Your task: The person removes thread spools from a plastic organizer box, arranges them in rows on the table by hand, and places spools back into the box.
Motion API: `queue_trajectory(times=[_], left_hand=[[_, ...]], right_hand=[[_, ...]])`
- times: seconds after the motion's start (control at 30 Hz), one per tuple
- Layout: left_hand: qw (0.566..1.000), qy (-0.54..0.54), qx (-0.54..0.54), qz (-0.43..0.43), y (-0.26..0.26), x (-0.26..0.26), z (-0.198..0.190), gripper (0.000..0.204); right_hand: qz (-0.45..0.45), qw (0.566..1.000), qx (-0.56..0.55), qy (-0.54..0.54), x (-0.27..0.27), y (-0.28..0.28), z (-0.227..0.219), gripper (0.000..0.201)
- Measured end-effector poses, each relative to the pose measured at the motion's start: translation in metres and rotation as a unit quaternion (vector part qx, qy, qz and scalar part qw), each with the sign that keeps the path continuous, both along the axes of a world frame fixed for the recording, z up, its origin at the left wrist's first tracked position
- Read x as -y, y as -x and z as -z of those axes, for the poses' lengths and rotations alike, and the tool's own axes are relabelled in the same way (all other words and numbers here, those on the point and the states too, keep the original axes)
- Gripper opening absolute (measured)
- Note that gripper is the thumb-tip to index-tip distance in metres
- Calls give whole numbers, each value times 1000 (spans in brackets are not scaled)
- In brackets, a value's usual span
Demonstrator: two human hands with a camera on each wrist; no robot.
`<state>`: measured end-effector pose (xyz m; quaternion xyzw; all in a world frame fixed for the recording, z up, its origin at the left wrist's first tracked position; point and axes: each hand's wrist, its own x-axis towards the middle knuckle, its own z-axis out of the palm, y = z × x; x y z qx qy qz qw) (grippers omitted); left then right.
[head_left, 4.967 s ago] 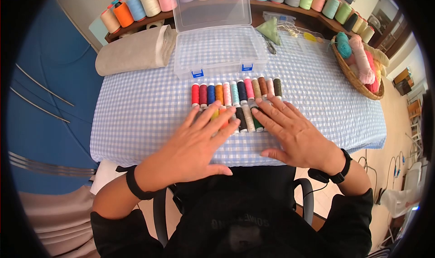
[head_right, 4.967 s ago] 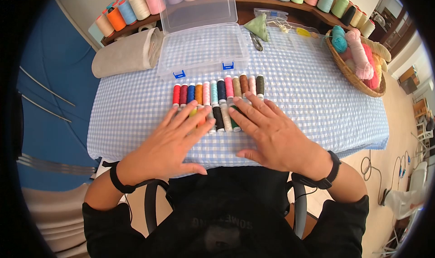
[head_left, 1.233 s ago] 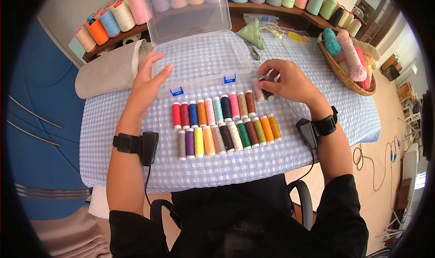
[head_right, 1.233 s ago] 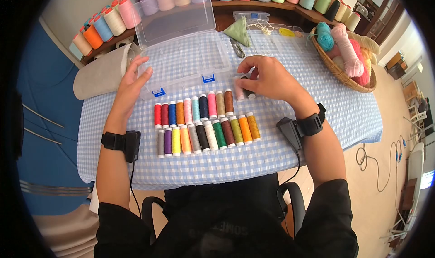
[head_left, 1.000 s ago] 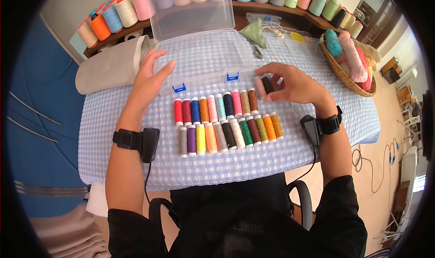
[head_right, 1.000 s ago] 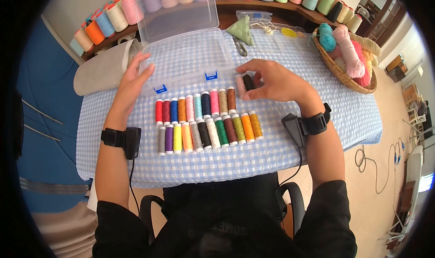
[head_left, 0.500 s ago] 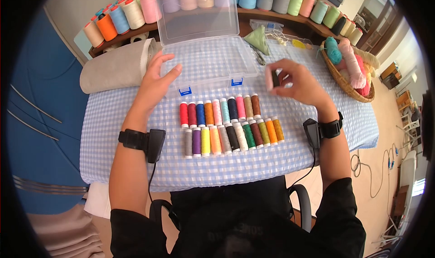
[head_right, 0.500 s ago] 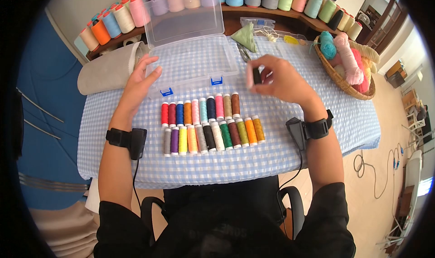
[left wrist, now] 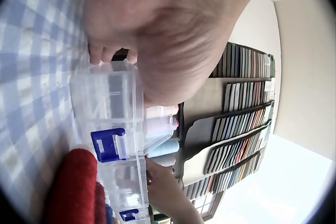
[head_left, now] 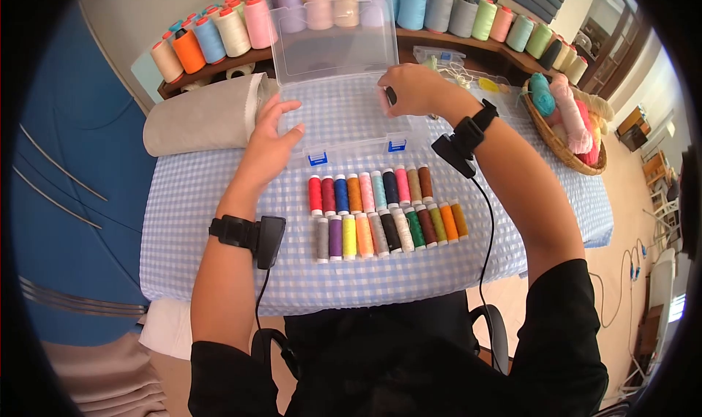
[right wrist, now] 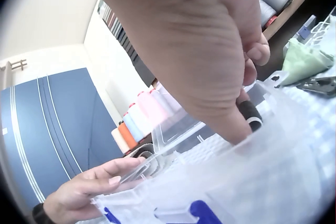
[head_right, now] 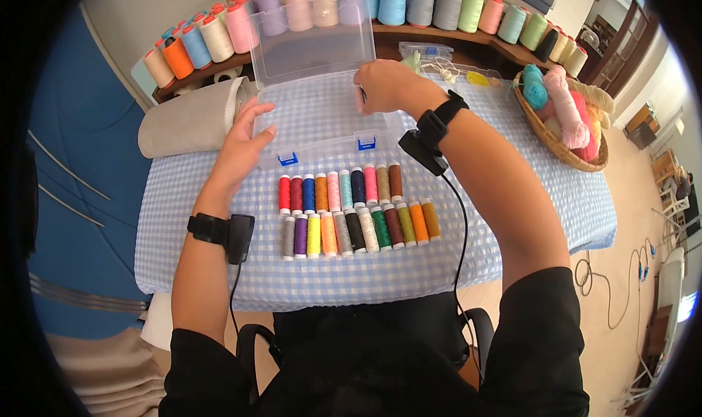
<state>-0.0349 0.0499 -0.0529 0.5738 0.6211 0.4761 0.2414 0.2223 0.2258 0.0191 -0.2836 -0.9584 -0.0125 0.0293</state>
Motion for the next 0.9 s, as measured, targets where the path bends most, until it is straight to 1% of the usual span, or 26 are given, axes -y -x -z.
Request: queue_trajectory(times=[0.03, 0.1, 0.13, 0.2, 0.23, 0.3, 0.33, 0.4, 0.43, 0.5, 0.53, 0.6, 0.63, 0.7, 0.73, 0.8, 0.83, 0.9], left_hand=[[1000, 0, -7, -2, 0, 0, 1, 42], [1000, -7, -13, -11, -2, 0, 1, 41], [999, -13, -22, -20, -3, 1, 1, 40], [999, -15, -21, -19, -3, 1, 1, 40], [999, -18, -23, -18, -2, 1, 2, 40], [999, -19, -22, -18, -1, 0, 3, 40], [999, -21, -22, -16, -2, 0, 3, 40], [999, -20, -20, -19, -3, 0, 1, 40], [999, -19, -17, -24, -4, 0, 1, 40], [999, -22, -22, -25, -3, 1, 2, 40], [999, -26, -30, -26, -3, 0, 3, 41], [999, -27, -33, -27, -2, -1, 4, 41], [998, -27, -40, -28, -2, -1, 4, 42], [999, -22, -36, -34, -3, 0, 3, 42], [998, -17, -37, -38, -4, 0, 2, 42], [999, -11, -36, -35, -4, 0, 2, 42], [999, -7, -37, -31, -4, 0, 2, 42], [999, -9, -42, -31, -4, 0, 1, 42]], right_hand=[[-1, 1000, 1, -1, -2, 2, 3, 25], [8, 996, -34, -80, -4, 5, 11, 23], [7, 996, -32, -80, -4, 4, 11, 23], [-30, 995, -64, -73, -1, 3, 12, 28], [-31, 995, -64, -72, -1, 4, 11, 28], [-6, 998, -12, -63, -2, 6, 10, 33], [-5, 998, -12, -63, -1, 5, 11, 33], [-14, 995, -54, -77, 0, 0, 11, 29], [-16, 995, -52, -78, 0, -4, 10, 29], [-102, 985, -129, -60, 2, -14, 7, 29], [-104, 985, -125, -59, 13, -19, -3, 29], [-31, 990, -108, 80, 52, -31, -33, 26], [-33, 991, -104, 80, 63, -39, -38, 26], [-36, 983, -111, 139, 79, -58, -39, 32], [-36, 983, -109, 140, 86, -66, -36, 32], [-48, 975, -110, 187, 99, -78, -29, 41], [-59, 975, -99, 190, 104, -82, -25, 49], [-59, 976, -97, 185, 113, -87, -16, 50]])
